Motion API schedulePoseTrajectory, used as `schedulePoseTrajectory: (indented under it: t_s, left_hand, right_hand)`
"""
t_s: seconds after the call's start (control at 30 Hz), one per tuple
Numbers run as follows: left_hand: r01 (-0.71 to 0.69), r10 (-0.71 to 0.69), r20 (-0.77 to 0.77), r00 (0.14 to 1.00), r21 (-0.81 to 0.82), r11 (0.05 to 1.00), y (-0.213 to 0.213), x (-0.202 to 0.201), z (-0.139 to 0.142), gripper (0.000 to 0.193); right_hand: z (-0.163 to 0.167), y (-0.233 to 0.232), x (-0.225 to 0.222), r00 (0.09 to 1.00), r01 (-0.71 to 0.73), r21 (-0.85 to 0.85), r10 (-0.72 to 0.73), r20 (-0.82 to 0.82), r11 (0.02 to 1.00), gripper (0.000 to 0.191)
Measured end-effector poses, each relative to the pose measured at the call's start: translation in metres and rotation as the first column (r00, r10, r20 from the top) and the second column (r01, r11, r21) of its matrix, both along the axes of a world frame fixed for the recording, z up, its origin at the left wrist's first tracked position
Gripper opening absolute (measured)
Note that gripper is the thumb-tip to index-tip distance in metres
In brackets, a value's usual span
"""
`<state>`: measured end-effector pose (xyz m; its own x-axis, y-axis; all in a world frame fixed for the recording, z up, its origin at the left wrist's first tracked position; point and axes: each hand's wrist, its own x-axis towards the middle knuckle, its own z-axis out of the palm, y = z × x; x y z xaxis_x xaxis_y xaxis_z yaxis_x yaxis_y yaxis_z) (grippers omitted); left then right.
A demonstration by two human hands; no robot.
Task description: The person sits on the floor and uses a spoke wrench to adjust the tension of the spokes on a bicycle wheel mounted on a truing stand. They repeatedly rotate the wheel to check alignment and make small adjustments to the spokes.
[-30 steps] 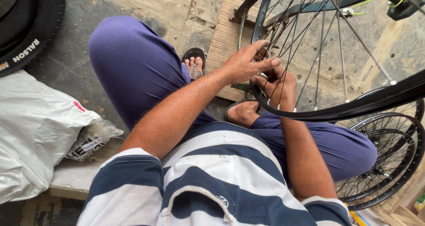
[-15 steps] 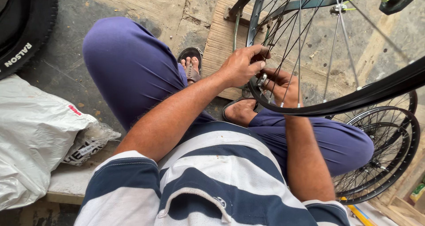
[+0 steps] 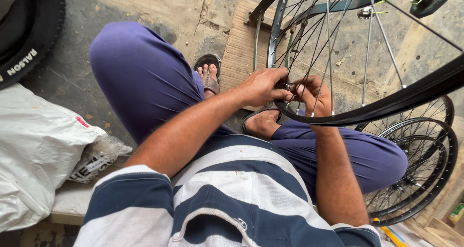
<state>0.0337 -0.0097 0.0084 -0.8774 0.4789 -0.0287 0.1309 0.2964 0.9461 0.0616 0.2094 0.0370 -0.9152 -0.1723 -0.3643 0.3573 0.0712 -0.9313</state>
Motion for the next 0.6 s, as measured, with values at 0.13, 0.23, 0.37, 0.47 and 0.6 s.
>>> schedulePoseTrajectory:
  t_s: [0.13,0.23,0.37,0.47,0.6]
  left_hand:
    - [-0.112,0.147,0.088,0.985,-0.321,0.94,0.019,0.005,0.008,0.053]
    - [-0.05,0.12,0.162,0.979,-0.38,0.924,0.015,-0.003,0.011,0.06]
    - [-0.08,0.104,0.199,0.974,-0.125,0.989,-0.005,-0.024,0.005,0.062]
    - [-0.178,0.191,0.098,0.977,-0.13,0.975,-0.001,-0.029,0.001,0.078]
    - [-0.187,0.188,0.138,0.972,-0.017,0.982,0.007,-0.026,-0.002,0.086]
  right_hand:
    - [-0.017,-0.004,-0.012,0.993,-0.114,0.087,0.111,0.031,0.99,0.014]
    - [-0.022,-0.004,-0.023,0.977,-0.2,0.012,0.199,0.078,0.98,0.017]
    - [-0.018,0.0,-0.027,0.965,-0.237,0.003,0.235,0.118,0.971,0.019]
    - [-0.016,0.001,-0.024,0.962,-0.249,0.082,0.236,0.137,0.965,0.019]
    - [-0.015,0.001,-0.022,0.998,-0.058,0.218,0.061,-0.007,0.974,0.02]
